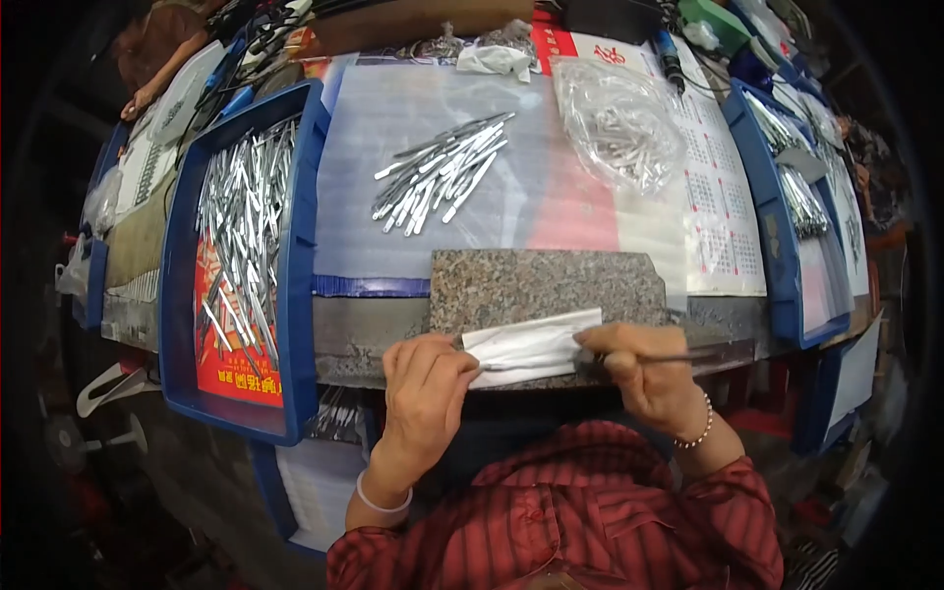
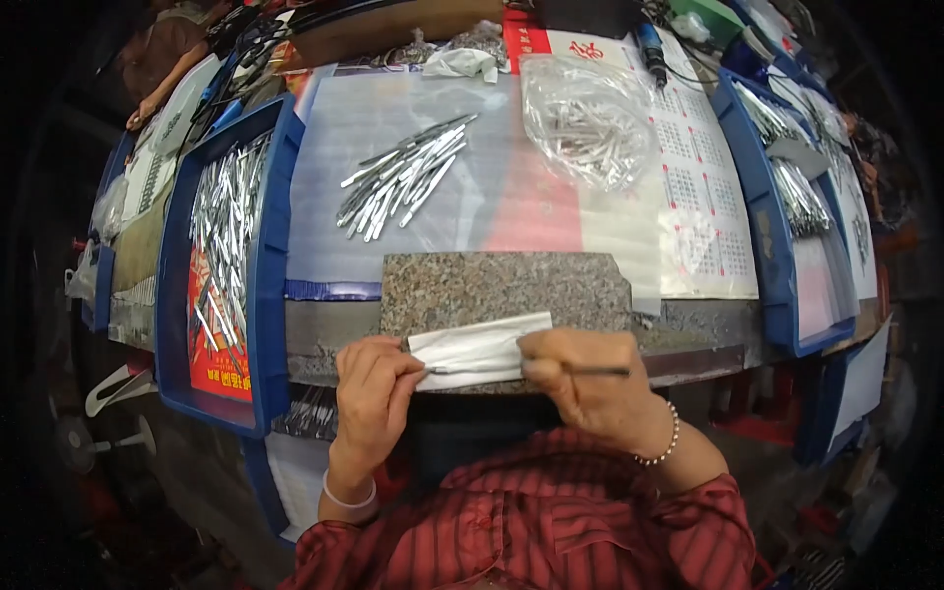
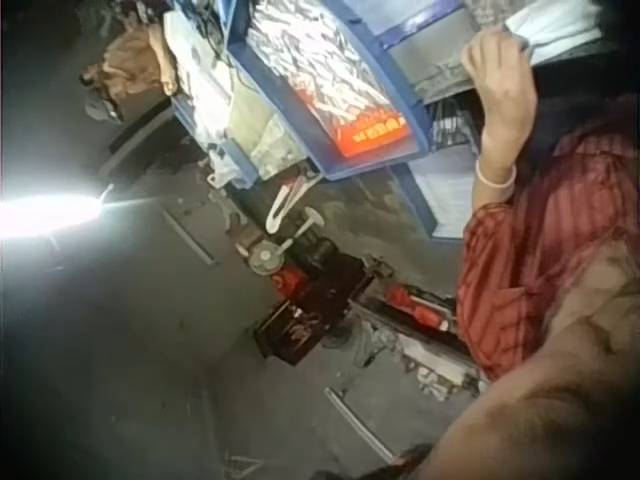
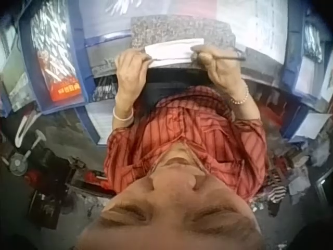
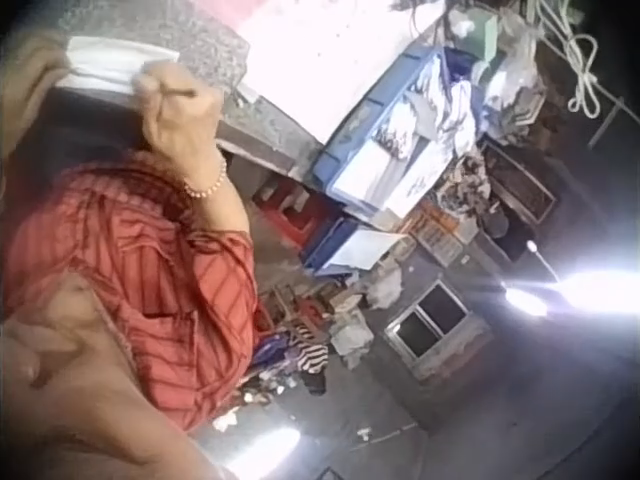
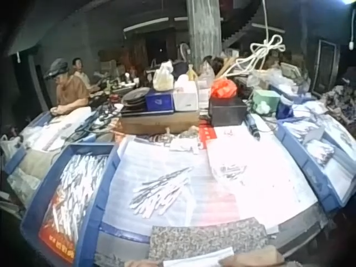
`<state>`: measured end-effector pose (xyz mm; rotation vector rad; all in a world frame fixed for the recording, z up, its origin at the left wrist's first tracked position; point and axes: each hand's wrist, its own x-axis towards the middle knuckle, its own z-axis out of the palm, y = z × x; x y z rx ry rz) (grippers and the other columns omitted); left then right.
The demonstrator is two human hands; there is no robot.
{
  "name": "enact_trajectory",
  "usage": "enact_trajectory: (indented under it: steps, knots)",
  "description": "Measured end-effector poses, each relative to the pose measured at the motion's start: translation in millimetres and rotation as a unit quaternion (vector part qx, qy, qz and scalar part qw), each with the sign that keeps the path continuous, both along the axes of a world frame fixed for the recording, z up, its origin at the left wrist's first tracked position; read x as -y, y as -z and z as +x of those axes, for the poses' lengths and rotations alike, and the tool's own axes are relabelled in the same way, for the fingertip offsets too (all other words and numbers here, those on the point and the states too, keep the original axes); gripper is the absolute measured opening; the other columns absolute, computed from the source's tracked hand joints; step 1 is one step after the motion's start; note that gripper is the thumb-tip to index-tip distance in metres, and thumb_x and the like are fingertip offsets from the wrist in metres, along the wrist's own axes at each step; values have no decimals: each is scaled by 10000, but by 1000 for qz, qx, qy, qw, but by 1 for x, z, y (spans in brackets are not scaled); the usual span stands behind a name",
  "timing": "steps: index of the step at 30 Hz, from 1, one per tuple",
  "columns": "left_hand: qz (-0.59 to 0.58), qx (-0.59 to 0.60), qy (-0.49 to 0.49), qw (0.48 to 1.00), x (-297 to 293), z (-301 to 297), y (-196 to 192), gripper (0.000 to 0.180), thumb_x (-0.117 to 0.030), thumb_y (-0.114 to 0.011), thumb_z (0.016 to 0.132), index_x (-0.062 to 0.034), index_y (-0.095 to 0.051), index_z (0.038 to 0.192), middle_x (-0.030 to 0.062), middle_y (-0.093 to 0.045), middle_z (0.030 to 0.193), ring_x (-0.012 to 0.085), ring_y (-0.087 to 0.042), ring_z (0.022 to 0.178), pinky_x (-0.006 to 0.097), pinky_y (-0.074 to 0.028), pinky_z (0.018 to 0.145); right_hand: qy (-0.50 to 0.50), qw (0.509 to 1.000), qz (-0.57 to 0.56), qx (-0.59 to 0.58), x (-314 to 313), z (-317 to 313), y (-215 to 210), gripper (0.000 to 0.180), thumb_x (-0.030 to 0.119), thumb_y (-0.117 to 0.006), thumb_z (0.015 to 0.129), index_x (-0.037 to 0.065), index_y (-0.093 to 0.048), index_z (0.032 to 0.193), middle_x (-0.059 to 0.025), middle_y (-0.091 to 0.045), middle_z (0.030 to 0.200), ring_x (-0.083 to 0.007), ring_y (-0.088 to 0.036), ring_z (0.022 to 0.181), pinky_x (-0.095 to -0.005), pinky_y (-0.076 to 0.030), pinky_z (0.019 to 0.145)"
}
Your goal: Manually pick and apply adhesive or sealant to small metal components at a workbench.
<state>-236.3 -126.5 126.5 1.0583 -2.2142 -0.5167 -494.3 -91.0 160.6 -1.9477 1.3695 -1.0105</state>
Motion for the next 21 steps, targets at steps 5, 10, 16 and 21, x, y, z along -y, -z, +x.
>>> enact_trajectory:
  steps: [5, 10, 16, 21]
  knots:
    - [-21, 12, -17, 1000, -2, -6, 1, 179, 14, -703, 737, -52, -614, 877, 97, -584, 859, 307, -600, 922, 399, -403, 832, 43, 998, -24, 49, -22, -21, -12, 318, 227, -462, 1009, -15, -669, 1009, -129, -683, 887, -229, -573, 663, -314, -486, 653]
    - [-50, 15, -34, 998, -15, -2, -9, 184, 19, -699, 732, -48, -606, 875, 99, -592, 849, 309, -612, 915, 401, -408, 839, 44, 963, 101, 246, -46, -10, -3, 288, 126, -386, 1019, -27, -577, 1171, -106, -657, 1064, -102, -548, 670, -267, -469, 615]
    - [-10, -32, -22, 999, -44, 3, -32, 193, 30, -710, 714, -45, -604, 856, 98, -622, 818, 308, -642, 852, 403, -440, 808, -7, 879, 296, 373, -58, -1, 7, 179, 55, -528, 962, -32, -589, 1105, -99, -677, 949, -104, -644, 712, -227, -511, 648]
    - [20, -31, -40, 999, -63, 7, -31, 200, 19, -744, 703, -48, -615, 840, 88, -637, 817, 275, -655, 846, 386, -450, 795, -10, 880, 334, 338, -54, 16, 12, 116, 14, -639, 897, -34, -637, 1003, -81, -683, 875, -125, -676, 771, -236, -530, 666]
